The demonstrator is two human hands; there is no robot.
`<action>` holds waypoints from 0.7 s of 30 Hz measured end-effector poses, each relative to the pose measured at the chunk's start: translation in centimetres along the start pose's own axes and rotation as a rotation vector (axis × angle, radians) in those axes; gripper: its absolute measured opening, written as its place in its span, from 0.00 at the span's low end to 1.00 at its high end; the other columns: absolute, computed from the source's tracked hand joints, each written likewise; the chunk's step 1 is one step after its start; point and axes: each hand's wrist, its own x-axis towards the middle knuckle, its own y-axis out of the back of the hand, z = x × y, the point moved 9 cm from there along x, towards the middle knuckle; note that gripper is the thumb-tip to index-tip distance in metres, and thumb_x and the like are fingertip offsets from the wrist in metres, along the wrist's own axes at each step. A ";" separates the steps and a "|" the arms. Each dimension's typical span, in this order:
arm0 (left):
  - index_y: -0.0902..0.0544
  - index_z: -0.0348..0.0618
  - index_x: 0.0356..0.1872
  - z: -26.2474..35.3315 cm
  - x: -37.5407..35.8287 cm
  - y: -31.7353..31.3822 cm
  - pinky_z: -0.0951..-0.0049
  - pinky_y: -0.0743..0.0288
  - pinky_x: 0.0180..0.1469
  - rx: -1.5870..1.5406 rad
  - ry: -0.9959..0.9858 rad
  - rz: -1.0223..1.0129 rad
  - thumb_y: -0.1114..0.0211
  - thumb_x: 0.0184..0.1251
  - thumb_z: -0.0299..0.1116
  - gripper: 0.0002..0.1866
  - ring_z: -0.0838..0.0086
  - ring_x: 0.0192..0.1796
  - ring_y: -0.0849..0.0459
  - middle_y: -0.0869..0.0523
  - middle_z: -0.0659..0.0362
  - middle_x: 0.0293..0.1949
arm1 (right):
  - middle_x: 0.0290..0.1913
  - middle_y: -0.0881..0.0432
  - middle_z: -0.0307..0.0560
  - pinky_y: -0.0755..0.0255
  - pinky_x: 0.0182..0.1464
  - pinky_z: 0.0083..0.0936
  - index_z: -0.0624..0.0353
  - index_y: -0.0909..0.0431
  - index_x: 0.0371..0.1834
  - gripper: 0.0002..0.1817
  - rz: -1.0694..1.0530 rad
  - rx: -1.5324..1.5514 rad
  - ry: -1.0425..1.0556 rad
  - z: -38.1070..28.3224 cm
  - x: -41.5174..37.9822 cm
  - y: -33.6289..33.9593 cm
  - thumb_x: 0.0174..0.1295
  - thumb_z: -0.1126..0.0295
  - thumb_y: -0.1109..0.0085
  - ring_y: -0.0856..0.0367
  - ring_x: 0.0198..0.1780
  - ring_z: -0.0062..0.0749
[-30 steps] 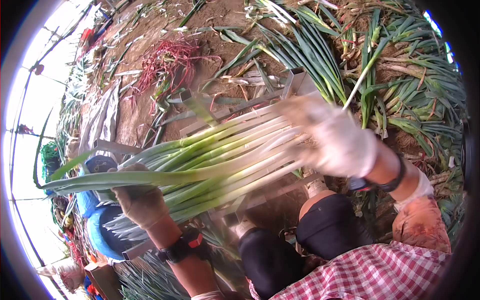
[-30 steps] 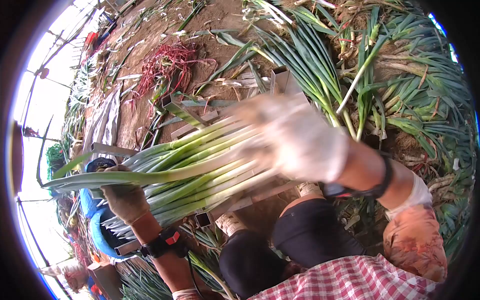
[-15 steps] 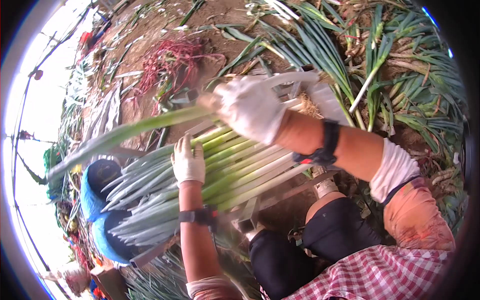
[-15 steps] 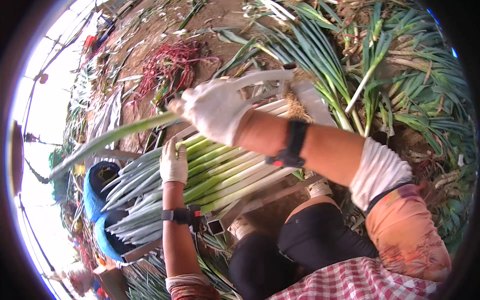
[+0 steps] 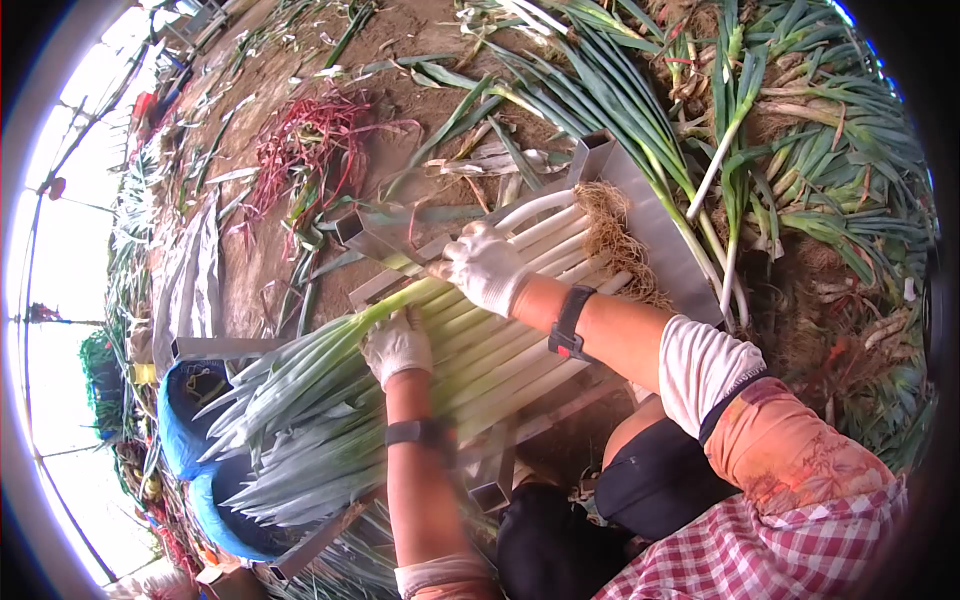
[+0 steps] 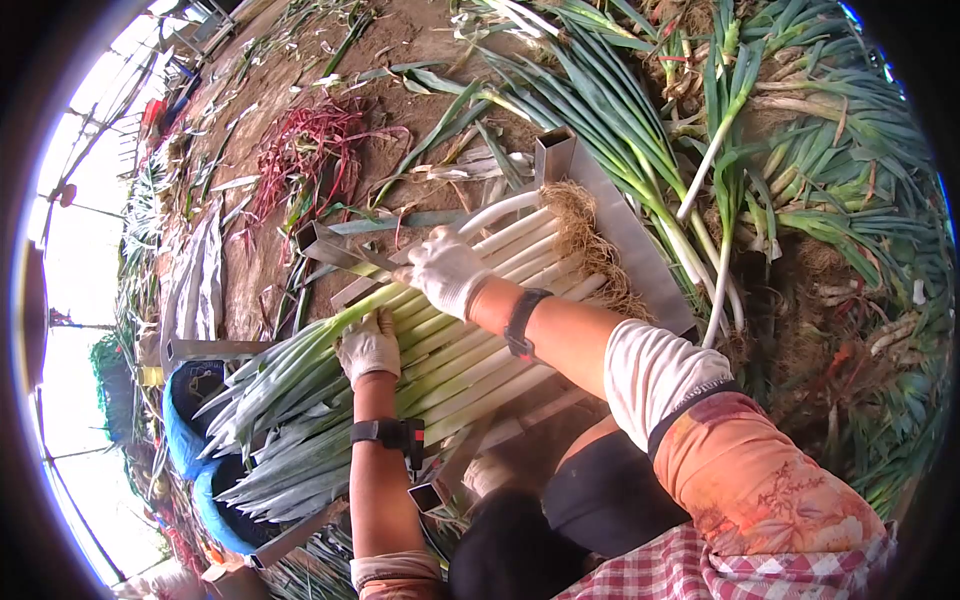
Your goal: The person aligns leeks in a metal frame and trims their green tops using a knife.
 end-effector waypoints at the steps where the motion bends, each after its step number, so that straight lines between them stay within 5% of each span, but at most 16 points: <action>1: 0.22 0.53 0.54 -0.2 -0.2 -0.5 0.54 0.47 0.68 0.002 0.002 -0.001 0.53 0.69 0.51 0.22 0.58 0.67 0.35 0.27 0.50 0.60 | 0.40 0.21 0.35 0.38 0.56 0.33 0.36 0.23 0.53 0.17 0.000 0.002 0.002 0.2 0.0 -0.2 0.66 0.63 0.60 0.22 0.47 0.29; 4: 0.21 0.55 0.53 0.1 -0.7 0.3 0.59 0.46 0.68 0.015 -0.085 0.189 0.52 0.68 0.49 0.20 0.59 0.65 0.33 0.25 0.55 0.60 | 0.45 0.21 0.40 0.46 0.65 0.40 0.40 0.23 0.54 0.17 -0.059 0.030 -0.012 1.1 0.2 -1.4 0.66 0.63 0.59 0.24 0.53 0.32; 8: 0.19 0.52 0.50 0.6 -1.3 1.6 0.62 0.41 0.65 -0.082 -0.128 0.220 0.48 0.67 0.47 0.18 0.59 0.58 0.26 0.21 0.55 0.52 | 0.47 0.21 0.42 0.46 0.65 0.41 0.43 0.23 0.53 0.18 -0.109 0.072 -0.064 2.1 0.0 -2.1 0.65 0.56 0.57 0.24 0.54 0.34; 13: 0.17 0.52 0.47 0.8 -1.5 2.1 0.61 0.35 0.60 -0.034 -0.148 0.290 0.46 0.66 0.47 0.17 0.58 0.55 0.24 0.20 0.53 0.50 | 0.46 0.20 0.45 0.44 0.62 0.41 0.47 0.22 0.53 0.24 -0.138 0.137 -0.066 2.5 0.2 -2.9 0.64 0.47 0.58 0.22 0.52 0.37; 21: 0.20 0.50 0.48 0.6 -1.5 2.0 0.61 0.33 0.58 -0.073 -0.154 0.336 0.44 0.64 0.46 0.17 0.59 0.54 0.23 0.19 0.53 0.48 | 0.51 0.21 0.46 0.36 0.58 0.39 0.41 0.25 0.57 0.24 -0.301 0.269 -0.081 3.3 0.4 -4.6 0.66 0.45 0.62 0.23 0.55 0.38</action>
